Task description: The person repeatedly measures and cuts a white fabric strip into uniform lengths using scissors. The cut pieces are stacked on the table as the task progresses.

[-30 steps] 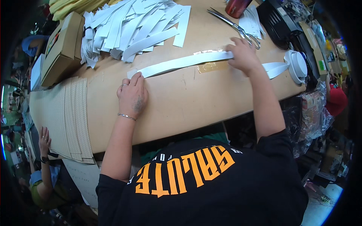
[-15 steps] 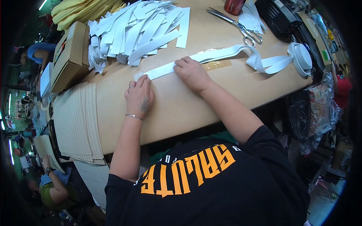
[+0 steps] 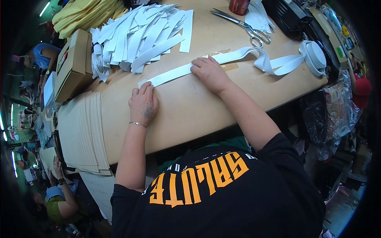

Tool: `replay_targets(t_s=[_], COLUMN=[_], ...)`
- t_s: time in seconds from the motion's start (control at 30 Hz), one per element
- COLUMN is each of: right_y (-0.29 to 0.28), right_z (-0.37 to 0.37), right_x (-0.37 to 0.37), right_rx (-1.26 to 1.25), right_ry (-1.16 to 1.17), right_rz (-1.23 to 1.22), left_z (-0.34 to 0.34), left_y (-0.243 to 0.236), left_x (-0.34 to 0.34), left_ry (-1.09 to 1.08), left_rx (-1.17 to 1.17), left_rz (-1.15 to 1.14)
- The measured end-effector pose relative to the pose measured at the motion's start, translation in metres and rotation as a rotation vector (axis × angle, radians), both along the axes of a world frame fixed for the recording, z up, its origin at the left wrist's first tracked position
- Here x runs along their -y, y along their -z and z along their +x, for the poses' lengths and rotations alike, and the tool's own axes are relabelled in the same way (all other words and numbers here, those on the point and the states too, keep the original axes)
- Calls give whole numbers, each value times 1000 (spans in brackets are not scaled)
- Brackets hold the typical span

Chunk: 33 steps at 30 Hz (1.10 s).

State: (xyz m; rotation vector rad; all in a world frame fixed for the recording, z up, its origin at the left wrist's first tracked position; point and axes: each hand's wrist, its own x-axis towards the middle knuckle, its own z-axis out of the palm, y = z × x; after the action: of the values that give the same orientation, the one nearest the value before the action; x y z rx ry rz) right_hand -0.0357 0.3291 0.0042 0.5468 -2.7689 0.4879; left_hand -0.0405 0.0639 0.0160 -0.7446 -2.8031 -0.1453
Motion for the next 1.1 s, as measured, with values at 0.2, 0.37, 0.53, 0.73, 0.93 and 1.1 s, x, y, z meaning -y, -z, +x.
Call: replay_targets(t_s=[0.2,0.37,0.53,0.73,0.93,1.1], right_y=[1,-1,-11,-4,6,10], right_z=[-1,1,-1,-4,-2,0], right_x=[0,3,4,2,-3,-14], right_rx=[-13,9,71,-28,-43,-32], right_ry=[11,16,-5,-27,-46,-68], right_rz=[35,67,166,57,29,-51], left_z=[1,1,0,-28,-46,-41], left_y=[-4,-5,-23,-11,24,9], left_x=[-1,-3,-26,-94,-116,-122], left_ry=[8,-25,-81,105,134,11], left_rx=[14,43,6,-51,46,304], left_rz=[15,15,-22,379,485,184])
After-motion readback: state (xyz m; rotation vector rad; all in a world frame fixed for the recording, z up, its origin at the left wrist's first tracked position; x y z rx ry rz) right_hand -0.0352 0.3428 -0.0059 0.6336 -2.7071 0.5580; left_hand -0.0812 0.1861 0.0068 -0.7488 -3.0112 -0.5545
